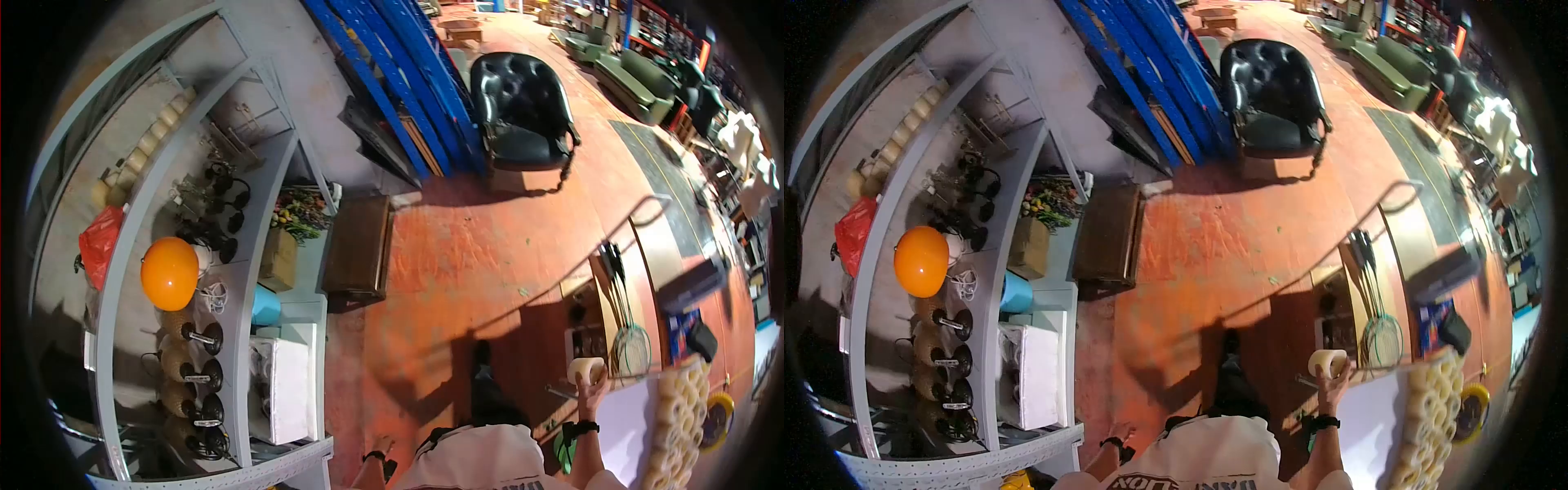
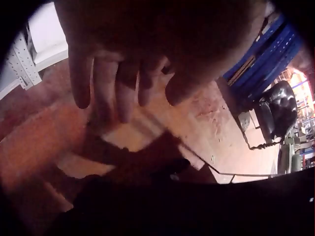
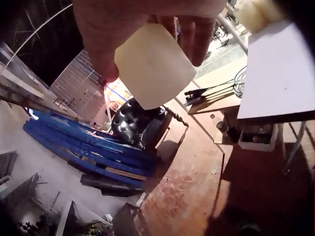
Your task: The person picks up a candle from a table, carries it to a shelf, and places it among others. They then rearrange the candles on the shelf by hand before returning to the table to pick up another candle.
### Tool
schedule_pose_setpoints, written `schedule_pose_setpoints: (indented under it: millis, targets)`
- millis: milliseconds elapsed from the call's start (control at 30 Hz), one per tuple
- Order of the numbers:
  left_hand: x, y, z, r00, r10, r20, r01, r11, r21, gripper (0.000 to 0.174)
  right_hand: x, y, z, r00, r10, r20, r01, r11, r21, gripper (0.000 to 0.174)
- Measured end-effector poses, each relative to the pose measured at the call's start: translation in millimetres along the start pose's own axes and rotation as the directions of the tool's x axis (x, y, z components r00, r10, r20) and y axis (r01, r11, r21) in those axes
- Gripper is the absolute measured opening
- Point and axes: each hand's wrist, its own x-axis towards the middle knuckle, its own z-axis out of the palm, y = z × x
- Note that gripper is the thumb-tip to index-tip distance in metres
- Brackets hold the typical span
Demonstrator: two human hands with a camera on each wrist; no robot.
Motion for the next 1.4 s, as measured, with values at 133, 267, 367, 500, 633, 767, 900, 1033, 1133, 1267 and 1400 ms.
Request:
schedule_pose_setpoints:
  millis: [133,267,367,500,633,767,900,1033,1133,1267,1400]
  targets:
    - [-14.7,89.9,-19.2,0.98,0.108,-0.168,-0.13,0.984,-0.122,0.026,95.7,-33.2,85.5,0.994,0.066,0.089,-0.068,0.997,0.025,0.077]
    - [-19.5,151.6,-30.2,0.915,0.179,-0.361,-0.274,0.933,-0.233,0.031,183.7,-89.9,186.2,0.969,-0.034,0.244,-0.02,0.976,0.219,0.073]
    - [-18.4,174.2,-29.3,0.856,0.209,-0.473,-0.384,0.869,-0.311,0.032,231.6,-140.1,257.1,0.92,-0.108,0.377,0.057,0.988,0.144,0.073]
    - [-12.8,182.9,-63.5,0.612,0.512,-0.603,-0.449,0.852,0.268,0.03,273.6,-204.5,361.4,0.825,-0.179,0.536,0.155,0.984,0.09,0.074]
    - [-32.7,192.7,-131.7,0.375,0.423,-0.825,0.019,0.886,0.463,0.019,299.6,-257.6,467.0,0.675,-0.296,0.676,0.158,0.953,0.259,0.069]
    - [-119.9,286.6,-238.4,-0.11,0.029,-0.994,-0.466,0.882,0.077,0.027,315.5,-331.4,561.3,0.565,-0.385,0.73,0.256,0.922,0.289,0.07]
    - [-176.9,374.8,-374.3,-0.583,0.065,-0.81,-0.494,0.763,0.417,0.031,355.4,-403.3,641.0,0.453,-0.54,0.709,0.546,0.797,0.257,0.072]
    - [-275.6,515.9,-451.5,-0.829,0.105,-0.549,-0.29,0.758,0.584,0.031,363.3,-479.9,690.4,0.46,-0.556,0.693,0.599,0.77,0.22,0.074]
    - [-295.5,582.7,-507.5,-0.891,0.02,-0.455,-0.35,0.608,0.712,0.03,369.9,-524.0,722.2,0.505,-0.527,0.684,0.519,0.818,0.248,0.073]
    - [-296.3,661.3,-548.7,-0.885,0.174,-0.431,-0.255,0.595,0.763,0.029,361.3,-598.9,751.8,0.455,-0.566,0.687,0.476,0.807,0.349,0.075]
    - [-289.7,717.7,-567.5,-0.847,0.255,-0.467,-0.261,0.565,0.783,0.028,367.0,-663.5,794.3,0.335,-0.581,0.742,0.434,0.794,0.426,0.079]
